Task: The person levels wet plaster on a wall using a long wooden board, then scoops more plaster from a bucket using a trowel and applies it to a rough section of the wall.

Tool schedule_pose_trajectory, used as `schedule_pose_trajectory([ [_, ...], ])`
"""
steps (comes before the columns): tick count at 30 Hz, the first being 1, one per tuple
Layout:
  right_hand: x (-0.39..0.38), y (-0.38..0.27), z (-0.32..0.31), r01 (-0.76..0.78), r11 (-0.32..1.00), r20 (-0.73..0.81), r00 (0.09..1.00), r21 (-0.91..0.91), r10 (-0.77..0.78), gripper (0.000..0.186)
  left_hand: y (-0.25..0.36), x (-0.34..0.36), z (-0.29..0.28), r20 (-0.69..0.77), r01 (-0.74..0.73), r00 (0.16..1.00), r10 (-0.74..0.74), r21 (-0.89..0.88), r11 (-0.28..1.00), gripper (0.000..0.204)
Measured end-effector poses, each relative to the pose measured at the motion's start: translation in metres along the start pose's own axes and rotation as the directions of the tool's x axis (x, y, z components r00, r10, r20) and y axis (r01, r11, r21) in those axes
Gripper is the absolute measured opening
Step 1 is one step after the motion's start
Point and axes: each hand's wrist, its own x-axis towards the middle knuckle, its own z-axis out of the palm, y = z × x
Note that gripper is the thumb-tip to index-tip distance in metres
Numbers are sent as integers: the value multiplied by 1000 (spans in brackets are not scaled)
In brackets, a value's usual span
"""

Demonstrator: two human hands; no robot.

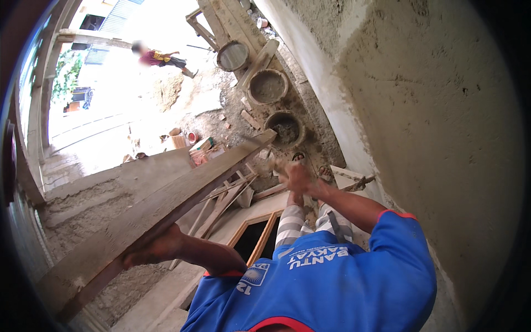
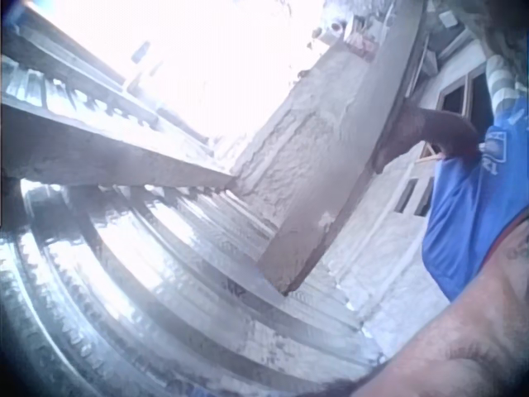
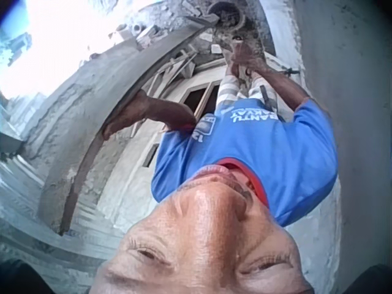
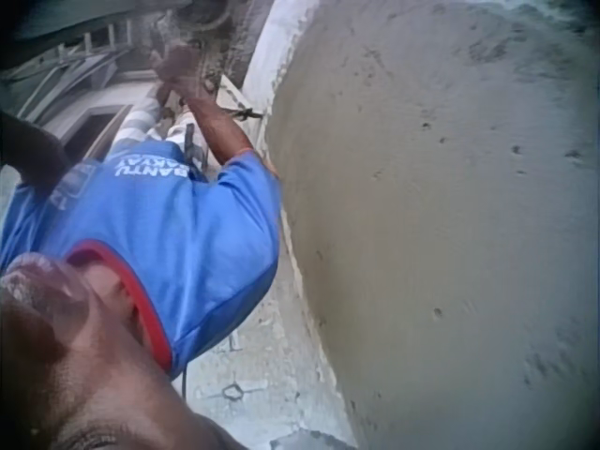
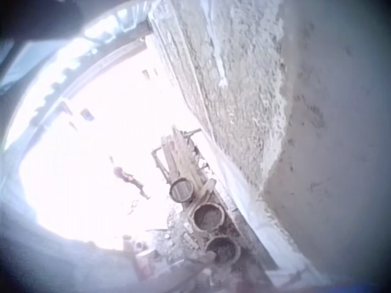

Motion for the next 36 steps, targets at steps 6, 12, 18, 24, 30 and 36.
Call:
schedule_pose_trajectory([
  [6, -16, 7, 8, 132, 989, 98, 987, -61, -125, 67, 28, 23, 5, 88, 2, 996, 10, -135, 991, 90],
  [12, 38, 105, 73, -73, 974, 17, 997, -213, 79, 67, 74, 72, -21, 10, -183, 983, 182, 92, 979, 82],
  [18, 104, 131, 99, -307, 827, 241, 857, -471, 455, 48, 117, 97, -53, 518, 97, 854, 45, -243, 965, 86],
  [24, 90, 112, 84, -406, 878, -187, 870, 254, 457, 48, 100, 114, -60, 647, 368, 762, -27, -398, 840, 92],
  [30, 39, 60, 16, -248, 943, -144, 948, 223, 284, 59, 39, 92, -14, 765, 426, 632, 127, -480, 767, 101],
  [36, 1, -68, -44, 176, 972, -158, 976, 156, -151, 54, -11, 85, 18, 831, 617, 520, 197, -525, 586, 99],
])
